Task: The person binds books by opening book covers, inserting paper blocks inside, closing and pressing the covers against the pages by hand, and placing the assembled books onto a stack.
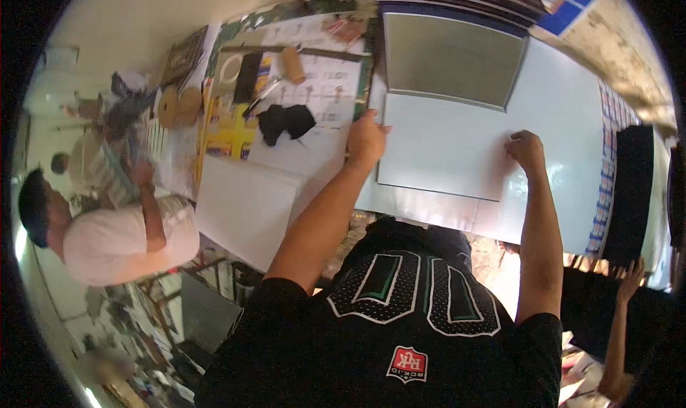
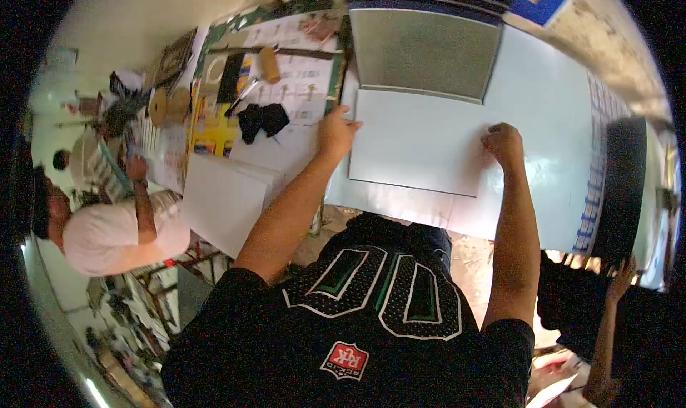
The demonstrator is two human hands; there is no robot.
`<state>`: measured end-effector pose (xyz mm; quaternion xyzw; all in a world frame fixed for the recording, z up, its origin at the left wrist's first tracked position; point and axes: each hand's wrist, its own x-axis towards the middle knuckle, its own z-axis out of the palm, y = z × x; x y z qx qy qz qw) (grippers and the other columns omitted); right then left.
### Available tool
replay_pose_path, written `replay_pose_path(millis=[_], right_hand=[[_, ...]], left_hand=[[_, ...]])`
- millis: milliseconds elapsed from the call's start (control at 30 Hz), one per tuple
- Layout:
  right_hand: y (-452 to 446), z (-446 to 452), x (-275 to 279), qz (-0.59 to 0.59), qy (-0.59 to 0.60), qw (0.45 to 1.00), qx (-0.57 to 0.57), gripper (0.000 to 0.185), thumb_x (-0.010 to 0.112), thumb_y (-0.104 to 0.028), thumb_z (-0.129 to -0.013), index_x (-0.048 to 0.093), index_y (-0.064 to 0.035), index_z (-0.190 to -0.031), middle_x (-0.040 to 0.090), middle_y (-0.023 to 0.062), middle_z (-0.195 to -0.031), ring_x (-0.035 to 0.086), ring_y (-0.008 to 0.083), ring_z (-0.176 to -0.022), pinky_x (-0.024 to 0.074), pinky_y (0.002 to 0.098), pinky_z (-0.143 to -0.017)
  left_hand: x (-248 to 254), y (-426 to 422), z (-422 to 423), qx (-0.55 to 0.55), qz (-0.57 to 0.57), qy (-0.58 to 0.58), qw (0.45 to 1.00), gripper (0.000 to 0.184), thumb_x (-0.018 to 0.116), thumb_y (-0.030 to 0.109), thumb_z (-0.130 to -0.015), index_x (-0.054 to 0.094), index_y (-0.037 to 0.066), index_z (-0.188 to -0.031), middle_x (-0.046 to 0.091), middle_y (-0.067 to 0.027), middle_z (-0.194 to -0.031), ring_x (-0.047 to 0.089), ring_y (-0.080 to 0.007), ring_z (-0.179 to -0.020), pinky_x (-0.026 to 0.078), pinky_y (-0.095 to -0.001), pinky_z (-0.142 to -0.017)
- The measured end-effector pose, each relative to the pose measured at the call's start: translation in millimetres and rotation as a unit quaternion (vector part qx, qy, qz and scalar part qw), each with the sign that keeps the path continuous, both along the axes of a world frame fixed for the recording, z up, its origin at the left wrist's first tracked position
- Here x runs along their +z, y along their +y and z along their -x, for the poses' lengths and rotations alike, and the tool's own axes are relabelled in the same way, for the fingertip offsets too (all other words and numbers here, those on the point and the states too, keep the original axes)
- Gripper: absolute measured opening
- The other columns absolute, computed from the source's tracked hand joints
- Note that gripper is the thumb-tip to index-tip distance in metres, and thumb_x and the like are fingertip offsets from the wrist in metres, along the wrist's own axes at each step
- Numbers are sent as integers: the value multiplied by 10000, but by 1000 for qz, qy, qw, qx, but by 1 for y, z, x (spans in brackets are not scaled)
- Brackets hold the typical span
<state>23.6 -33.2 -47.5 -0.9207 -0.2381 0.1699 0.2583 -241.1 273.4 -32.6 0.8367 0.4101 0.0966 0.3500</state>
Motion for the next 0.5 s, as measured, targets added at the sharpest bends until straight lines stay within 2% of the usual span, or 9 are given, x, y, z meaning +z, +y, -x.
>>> replay_pose_path(millis=[33,67,133,200,233,267,333,367,500], right_hand=[[-1,2,7,-35,77,996,-27,302,723,-186,-719,690,19,-938,693,165,-772,674,271,-685,534,350,-648],[-5,-11,-9,10,22,999,35,293,683,-98,-796,642,88,-1019,661,120,-695,595,142,-553,487,287,-511],[1,3,7,-46,96,993,-44,288,675,-99,-810,636,94,-1020,639,104,-664,586,137,-558,485,275,-515],[-9,-19,-11,78,-1,993,93,299,668,-96,-814,623,97,-1037,635,101,-693,596,138,-589,493,275,-530],[-3,-14,2,52,122,991,-23,316,665,-102,-812,613,95,-1054,647,91,-760,616,145,-633,520,285,-559],[2,-8,13,57,118,991,-18,316,665,-102,-812,613,95,-1054,647,91,-760,616,145,-633,520,285,-559],[6,7,30,-28,204,975,-88,316,661,-102,-815,611,81,-1068,655,88,-819,629,151,-664,545,280,-606],[7,10,34,-23,203,975,-87,316,661,-102,-815,611,81,-1068,655,88,-819,629,151,-664,545,280,-606],[7,11,36,-58,246,961,-111,302,656,-110,-824,607,59,-1070,663,78,-836,632,149,-673,556,276,-661]], left_hand=[[1,0,0,4,9,-1,1000,481,765,143,-766,581,-21,-1179,701,-195,-873,687,-314,-824,526,-403,-770],[6,-2,0,24,16,-10,1000,481,765,143,-766,581,-21,-1179,701,-195,-873,687,-314,-824,526,-403,-770],[14,-2,2,-21,-39,15,999,475,762,149,-759,587,-17,-1167,690,-212,-890,671,-375,-858,517,-440,-789],[21,-8,2,1,-31,-7,999,486,763,158,-749,590,-20,-1166,678,-233,-897,650,-425,-884,505,-475,-801],[21,-9,0,19,-29,0,999,419,767,167,-743,604,-24,-1079,666,-256,-880,645,-435,-897,503,-488,-802],[20,-8,2,25,-24,-3,999,419,767,167,-743,604,-24,-1079,666,-256,-880,645,-435,-897,503,-488,-802],[25,-8,2,-11,-52,-9,999,154,657,96,-808,584,-9,-894,666,-244,-825,669,-411,-837,538,-485,-767],[16,-6,-1,-6,-56,-23,998,104,572,70,-837,586,-23,-881,665,-249,-823,672,-409,-830,541,-485,-762],[22,-6,0,-1,-25,-16,1000,106,515,44,-845,593,-26,-863,663,-255,-816,672,-411,-827,545,-478,-755]])
